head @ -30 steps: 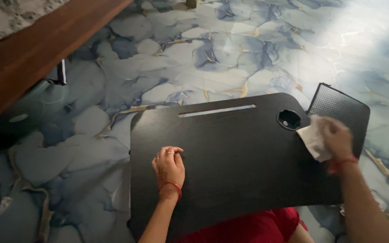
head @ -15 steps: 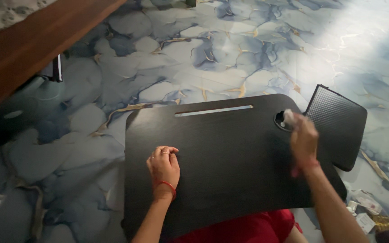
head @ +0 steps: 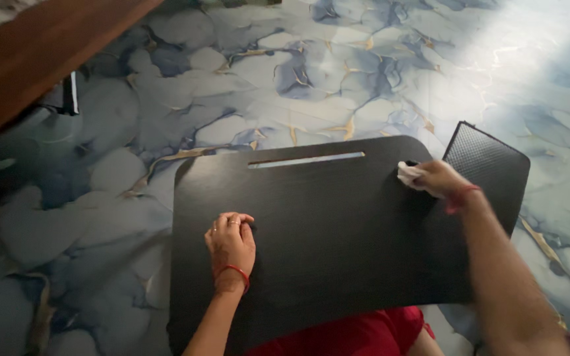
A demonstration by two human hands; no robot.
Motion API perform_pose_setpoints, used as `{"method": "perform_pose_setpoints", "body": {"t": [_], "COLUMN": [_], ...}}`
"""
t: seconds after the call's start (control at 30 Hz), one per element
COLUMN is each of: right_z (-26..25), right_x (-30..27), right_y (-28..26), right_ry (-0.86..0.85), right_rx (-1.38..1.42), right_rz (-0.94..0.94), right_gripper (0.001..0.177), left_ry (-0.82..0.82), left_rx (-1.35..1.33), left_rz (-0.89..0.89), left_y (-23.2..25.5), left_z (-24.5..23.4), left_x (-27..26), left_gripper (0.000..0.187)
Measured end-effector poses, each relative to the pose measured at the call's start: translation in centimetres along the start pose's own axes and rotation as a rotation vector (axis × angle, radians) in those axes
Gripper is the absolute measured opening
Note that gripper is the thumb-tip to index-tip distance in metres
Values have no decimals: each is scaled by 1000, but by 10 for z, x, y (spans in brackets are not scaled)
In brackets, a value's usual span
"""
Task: The person wipes a black mesh tray and a black plastic table using a white cloth. They clean the tray first, then set it aside to wipe the main table surface, including the area around a circular cutout.
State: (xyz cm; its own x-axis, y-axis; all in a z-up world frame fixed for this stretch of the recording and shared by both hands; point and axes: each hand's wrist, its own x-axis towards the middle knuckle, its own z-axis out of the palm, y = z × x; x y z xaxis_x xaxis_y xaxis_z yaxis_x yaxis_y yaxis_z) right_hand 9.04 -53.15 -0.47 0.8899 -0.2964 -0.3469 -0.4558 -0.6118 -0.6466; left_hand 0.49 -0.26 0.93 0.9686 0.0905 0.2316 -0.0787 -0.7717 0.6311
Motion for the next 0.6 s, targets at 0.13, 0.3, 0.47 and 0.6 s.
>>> {"method": "perform_pose_setpoints", "body": {"t": [0.13, 0.3, 0.47, 0.6], "right_z": [-23, 9, 34, 14], "right_x": [-19, 3, 32, 24], "right_y": [-7, 15, 9, -8], "right_ry": [169, 416, 213, 267], "right_rx": [249, -721, -999, -391], "right_rz": [-36, -345, -297, -145], "right_gripper": [34, 26, 18, 24], "left_ry": [14, 35, 11, 23], "left_rx": [-34, -25, -1, -21], "left_rz": [-5, 13, 7, 4], "left_y": [-1, -3, -4, -1], "left_z": [-3, 0, 2, 1], "left_x": [0, 0, 0, 0], "left_gripper": [16, 15, 17, 18]}}
